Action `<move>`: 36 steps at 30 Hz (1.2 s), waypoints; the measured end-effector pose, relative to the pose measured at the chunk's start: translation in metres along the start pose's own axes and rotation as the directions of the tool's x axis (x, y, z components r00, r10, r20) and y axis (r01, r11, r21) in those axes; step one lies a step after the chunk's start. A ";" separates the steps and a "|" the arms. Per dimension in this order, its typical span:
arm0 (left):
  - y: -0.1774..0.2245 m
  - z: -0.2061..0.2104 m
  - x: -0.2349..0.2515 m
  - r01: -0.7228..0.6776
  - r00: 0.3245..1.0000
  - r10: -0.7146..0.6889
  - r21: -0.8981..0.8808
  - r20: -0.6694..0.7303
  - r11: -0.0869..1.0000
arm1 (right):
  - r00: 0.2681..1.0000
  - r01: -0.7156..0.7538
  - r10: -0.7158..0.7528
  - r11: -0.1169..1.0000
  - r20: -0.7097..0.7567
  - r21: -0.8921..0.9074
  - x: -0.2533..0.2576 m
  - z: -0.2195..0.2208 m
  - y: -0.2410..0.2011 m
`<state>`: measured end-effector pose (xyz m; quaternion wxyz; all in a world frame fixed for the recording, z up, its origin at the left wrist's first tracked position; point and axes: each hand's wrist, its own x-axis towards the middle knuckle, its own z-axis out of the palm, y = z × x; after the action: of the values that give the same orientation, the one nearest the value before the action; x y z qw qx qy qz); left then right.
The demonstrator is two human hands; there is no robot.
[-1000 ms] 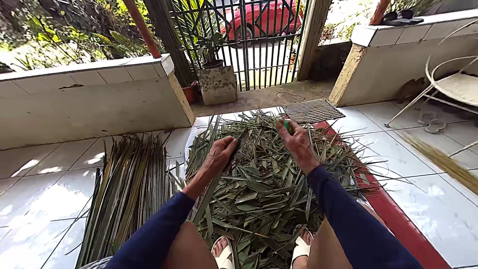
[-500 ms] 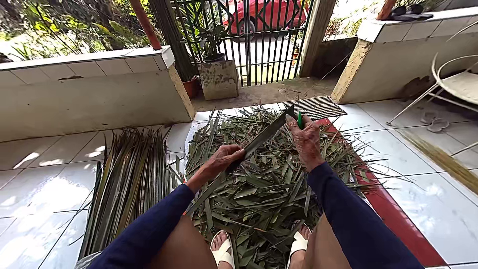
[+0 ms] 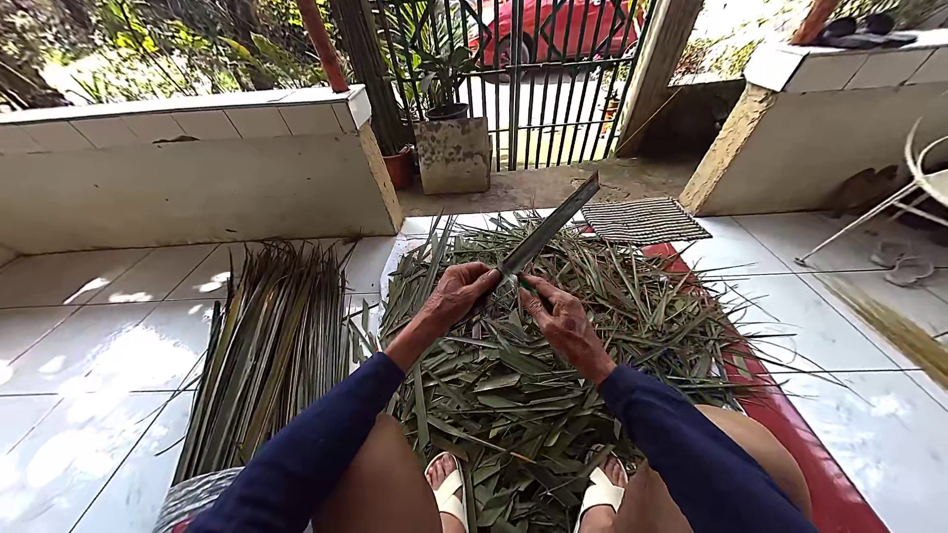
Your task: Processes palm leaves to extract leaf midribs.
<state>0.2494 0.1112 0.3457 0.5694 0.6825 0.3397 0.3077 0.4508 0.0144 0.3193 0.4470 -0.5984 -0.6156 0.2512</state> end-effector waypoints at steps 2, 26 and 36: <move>0.004 0.000 -0.002 0.005 1.000 -0.005 -0.025 0.012 1.000 | 1.000 0.022 -0.022 1.000 -0.018 0.003 0.001 0.000 0.001; 0.012 -0.010 -0.014 0.122 0.987 -0.114 -0.069 0.114 0.990 | 0.957 -0.012 -0.055 0.974 -0.285 -0.228 0.012 0.004 -0.004; 0.016 -0.018 -0.023 0.151 0.980 -0.145 -0.036 0.140 0.988 | 0.939 -0.097 0.017 0.971 -0.344 -0.218 0.027 -0.016 -0.002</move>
<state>0.2226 0.1007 0.3634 0.6283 0.6614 0.3424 0.2248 0.4664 0.0366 0.3357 0.4662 -0.6984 -0.5365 0.0835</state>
